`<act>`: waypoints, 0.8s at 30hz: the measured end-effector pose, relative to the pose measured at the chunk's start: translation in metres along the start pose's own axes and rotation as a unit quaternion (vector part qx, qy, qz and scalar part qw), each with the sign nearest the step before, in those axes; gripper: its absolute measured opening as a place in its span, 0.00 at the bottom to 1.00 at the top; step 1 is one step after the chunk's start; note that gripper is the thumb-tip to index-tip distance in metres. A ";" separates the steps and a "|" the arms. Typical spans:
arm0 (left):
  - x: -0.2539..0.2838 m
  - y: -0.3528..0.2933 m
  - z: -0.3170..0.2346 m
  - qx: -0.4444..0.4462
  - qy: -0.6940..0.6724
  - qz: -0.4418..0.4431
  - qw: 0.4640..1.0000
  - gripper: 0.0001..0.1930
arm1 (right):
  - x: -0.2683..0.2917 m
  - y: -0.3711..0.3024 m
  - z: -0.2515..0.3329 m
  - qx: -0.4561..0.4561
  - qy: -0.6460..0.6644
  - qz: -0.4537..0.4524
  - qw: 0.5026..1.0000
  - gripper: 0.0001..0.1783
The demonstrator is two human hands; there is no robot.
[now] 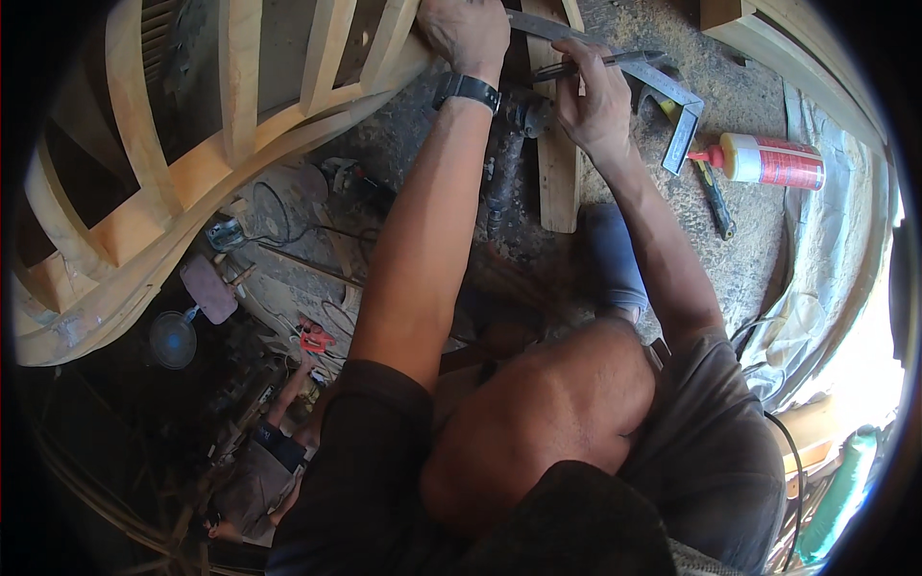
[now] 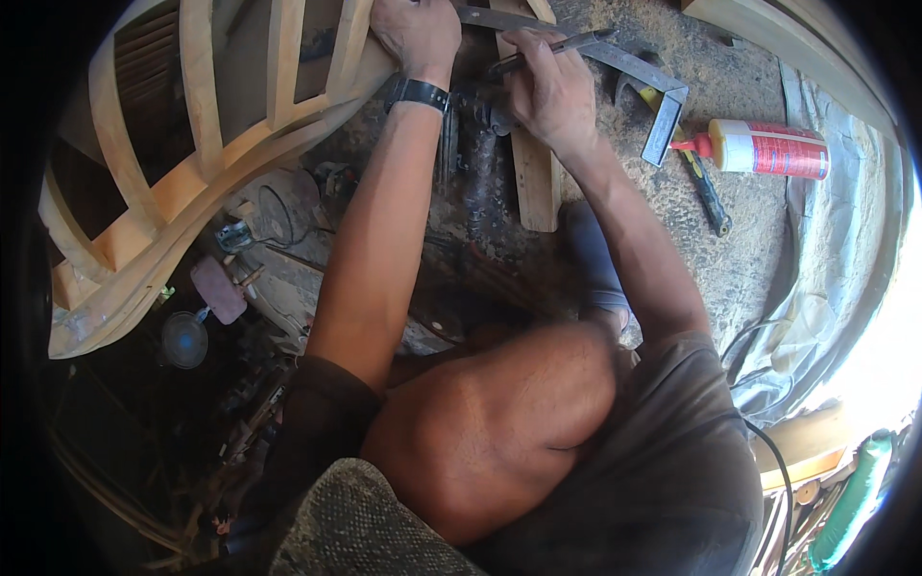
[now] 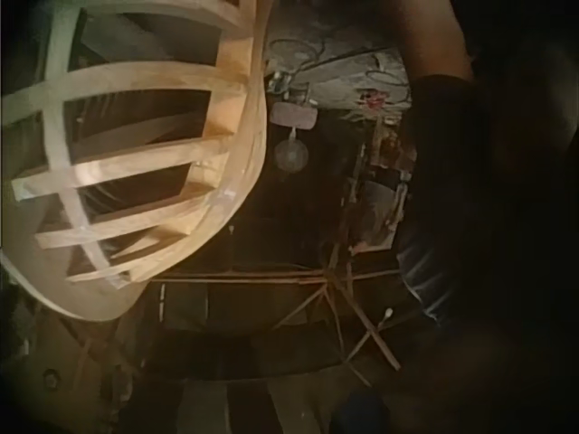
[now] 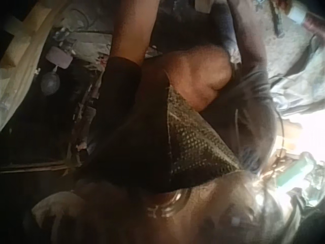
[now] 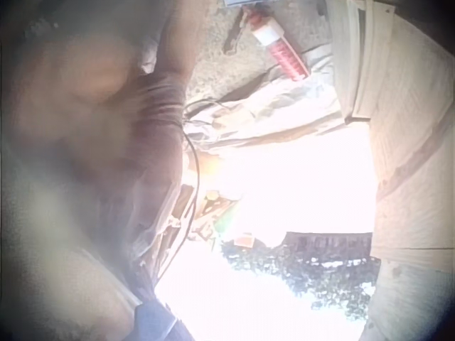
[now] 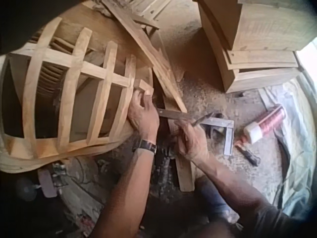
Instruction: The person measures, cuts, and sands small wooden pieces for a curved furniture frame. They use a pencil and square to mark a wooden strip, cut a section using a miter saw, and smooth the edges with an angle grinder fitted with a sanding disc.
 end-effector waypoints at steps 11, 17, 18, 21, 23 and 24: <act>-0.001 -0.003 -0.014 -0.021 0.118 -0.056 0.991 0.20 | 0.017 -0.089 -0.034 -0.291 -0.106 0.276 0.910 0.17; 0.003 -0.003 -0.010 -0.050 0.117 -0.086 0.988 0.21 | 0.010 -0.010 -0.004 -0.306 0.067 0.164 0.935 0.18; 0.006 -0.004 -0.009 -0.046 0.102 -0.091 0.990 0.21 | 0.004 0.010 0.002 -0.305 0.131 0.118 0.936 0.19; -0.013 -0.005 -0.017 0.071 0.037 0.059 0.995 0.20 | -0.010 0.057 -0.002 -0.191 0.196 -0.061 0.960 0.19; 0.002 -0.005 -0.009 -0.003 0.008 -0.007 1.000 0.21 | -0.035 0.083 0.005 -0.155 0.183 -0.054 0.969 0.22; 0.005 -0.007 -0.011 -0.039 -0.010 -0.035 0.999 0.21 | -0.041 0.093 0.005 -0.139 0.170 -0.053 0.974 0.24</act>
Point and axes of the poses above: each hand's wrist, its own y-axis towards the middle knuckle, its own x-axis out of the back of the hand, z = x × y, the point moved 7 cm from there along y, towards the middle knuckle, and after that the axes turned 1 degree about y, right-handed, at the moved point
